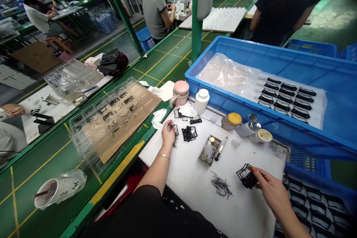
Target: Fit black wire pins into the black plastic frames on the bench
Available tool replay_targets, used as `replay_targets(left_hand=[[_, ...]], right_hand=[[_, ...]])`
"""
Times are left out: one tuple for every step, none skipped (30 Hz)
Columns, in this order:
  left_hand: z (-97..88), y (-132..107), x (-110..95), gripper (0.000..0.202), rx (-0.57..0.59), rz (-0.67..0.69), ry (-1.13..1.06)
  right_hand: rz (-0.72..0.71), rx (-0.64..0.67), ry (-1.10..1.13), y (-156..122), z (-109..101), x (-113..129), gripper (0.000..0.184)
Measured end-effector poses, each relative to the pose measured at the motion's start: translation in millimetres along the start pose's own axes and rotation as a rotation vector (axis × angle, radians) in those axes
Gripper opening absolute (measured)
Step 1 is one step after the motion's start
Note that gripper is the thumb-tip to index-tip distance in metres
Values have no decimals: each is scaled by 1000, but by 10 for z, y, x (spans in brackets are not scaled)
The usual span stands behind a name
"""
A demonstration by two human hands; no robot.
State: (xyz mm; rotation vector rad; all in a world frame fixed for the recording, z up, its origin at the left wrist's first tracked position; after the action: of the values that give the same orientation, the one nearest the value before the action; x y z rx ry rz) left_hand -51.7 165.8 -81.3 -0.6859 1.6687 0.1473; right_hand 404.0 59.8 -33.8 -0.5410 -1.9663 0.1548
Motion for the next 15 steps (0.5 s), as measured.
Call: replay_targets(left_hand=[[34,46,-14,23,26,5,14],[81,91,-30,23,56,12,29],[137,134,-52,22,87,21,43],[193,172,-80,22,119,31,58],[242,205,-115,21,148,43,73],[276,230,-158,20,172,56,86],[290,247,-207,19,190,68,96],[279,255,-261,18,201,80,103],[244,251,-317,16,204,89,105],[188,233,-373,15,201,94,104],[117,194,-422,16,194,94,100],[43,129,-463,16,187,87,94],[-25,33,-492,18,188,72,84],[-77,-99,-508,19,201,50,72],[-105,-267,-511,19,233,22,57]], right_hand=[[13,20,-4,-24,22,0,54],[32,46,-7,-50,55,-3,55],[50,72,-10,-79,95,-3,55],[66,93,-12,-112,137,3,57],[79,115,-14,-148,186,16,58],[87,139,-15,-187,239,37,59],[87,163,-13,-229,294,72,59],[78,186,-5,-274,347,121,60],[62,206,7,-320,395,183,60],[43,228,20,-366,441,255,60],[18,248,29,-411,483,339,59],[-12,266,31,-453,521,435,58],[-52,285,24,-491,562,543,55],[-105,302,10,-526,605,664,51],[-169,319,-6,-558,655,796,47]])
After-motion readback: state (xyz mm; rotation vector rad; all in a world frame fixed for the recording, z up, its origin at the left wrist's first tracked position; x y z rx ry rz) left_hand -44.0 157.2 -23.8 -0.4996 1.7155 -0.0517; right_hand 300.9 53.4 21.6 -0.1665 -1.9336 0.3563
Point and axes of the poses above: each hand's wrist, its own y-axis towards the middle knuckle, its own z-axis out of the palm, x = y × z, the point moved 8 cm from there along y, towards the middle knuckle, and after that the axes turned 15 degrees about y, right-handed, at the moved point
